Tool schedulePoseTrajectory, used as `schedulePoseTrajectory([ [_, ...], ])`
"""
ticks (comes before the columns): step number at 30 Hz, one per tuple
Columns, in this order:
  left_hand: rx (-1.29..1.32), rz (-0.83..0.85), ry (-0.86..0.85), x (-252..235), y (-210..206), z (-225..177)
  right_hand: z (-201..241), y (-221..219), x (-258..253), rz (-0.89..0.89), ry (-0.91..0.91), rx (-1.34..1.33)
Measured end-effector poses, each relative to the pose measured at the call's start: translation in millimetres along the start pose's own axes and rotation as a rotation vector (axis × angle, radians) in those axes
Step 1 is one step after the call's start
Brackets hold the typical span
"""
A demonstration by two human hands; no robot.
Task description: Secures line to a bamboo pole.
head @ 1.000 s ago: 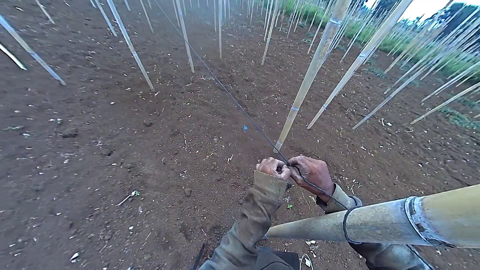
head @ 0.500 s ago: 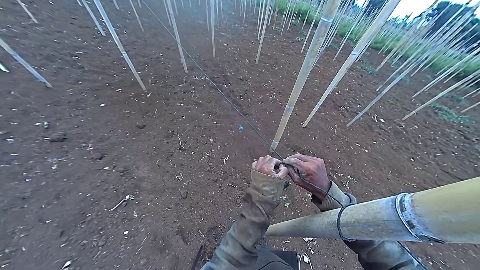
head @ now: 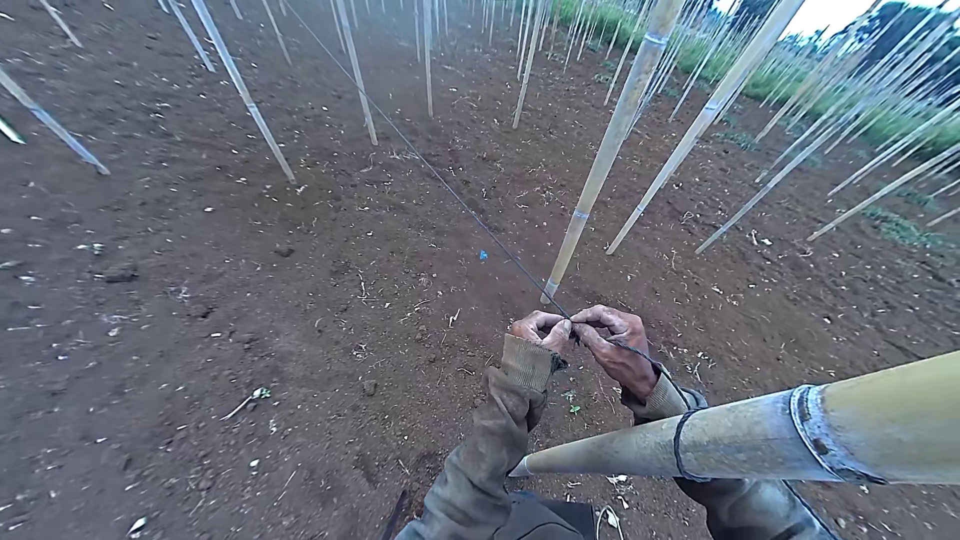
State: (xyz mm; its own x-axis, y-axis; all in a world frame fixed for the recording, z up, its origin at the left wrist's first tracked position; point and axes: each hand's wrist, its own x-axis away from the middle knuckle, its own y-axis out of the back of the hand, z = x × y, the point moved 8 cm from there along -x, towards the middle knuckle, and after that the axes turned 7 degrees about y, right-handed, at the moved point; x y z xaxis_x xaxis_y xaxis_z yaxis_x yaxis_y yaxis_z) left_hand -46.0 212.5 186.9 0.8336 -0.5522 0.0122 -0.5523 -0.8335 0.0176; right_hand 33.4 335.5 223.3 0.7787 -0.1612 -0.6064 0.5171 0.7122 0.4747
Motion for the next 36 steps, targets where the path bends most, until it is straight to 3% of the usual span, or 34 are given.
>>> schedulePoseTrajectory([
  [6, 0.002, 0.002, 0.007, -6, 1, 5, -6, -4, 3, -0.038, -0.044, -0.091],
  [10, -0.427, -0.177, -0.323, 5, -6, -14, 14, -6, 0, 0.163, 0.296, 0.510],
  [13, -0.489, -0.211, -0.421, 13, -5, -28, 28, -6, 0, 0.129, 0.464, 0.659],
  [16, -0.173, -0.133, -0.229, 8, 0, -19, 27, 1, -2, -0.018, 0.354, 0.437],
  [18, 0.151, -0.046, -0.023, 2, -4, -1, 14, 3, 0, -0.091, 0.141, 0.143],
  [20, 0.240, -0.049, 0.031, -1, -7, 11, -10, -3, 7, -0.162, -0.115, -0.238],
  [22, -0.044, -0.160, -0.145, 4, -7, 6, -27, -11, 14, -0.183, -0.271, -0.439],
  [23, -0.242, -0.255, -0.308, 8, -7, 1, -29, -12, 15, -0.138, -0.281, -0.393],
  [26, -0.586, -0.479, -0.729, 25, -10, 2, -12, -14, 12, 0.116, -0.060, 0.182],
  [28, -0.707, -0.484, -0.798, 32, -10, 3, -14, -21, 12, 0.205, -0.109, 0.214],
  [29, -0.822, -0.384, -0.691, 32, -11, 2, -22, -21, 13, 0.205, -0.217, 0.099],
  [30, -0.967, -0.199, -0.469, 29, -11, 5, -32, -20, 15, 0.150, -0.337, -0.077],
  [32, -1.218, 0.256, 0.121, 20, 0, 33, -49, -8, 13, -0.050, -0.498, -0.454],
  [33, -1.306, 0.366, 0.324, 16, 15, 55, -53, 0, 9, -0.116, -0.527, -0.578],
  [34, -1.346, 0.388, 0.460, 13, 35, 81, -54, 7, 5, -0.137, -0.535, -0.652],
  [36, -1.323, 0.240, 0.629, 12, 82, 124, -54, 12, 7, -0.093, -0.548, -0.678],
])
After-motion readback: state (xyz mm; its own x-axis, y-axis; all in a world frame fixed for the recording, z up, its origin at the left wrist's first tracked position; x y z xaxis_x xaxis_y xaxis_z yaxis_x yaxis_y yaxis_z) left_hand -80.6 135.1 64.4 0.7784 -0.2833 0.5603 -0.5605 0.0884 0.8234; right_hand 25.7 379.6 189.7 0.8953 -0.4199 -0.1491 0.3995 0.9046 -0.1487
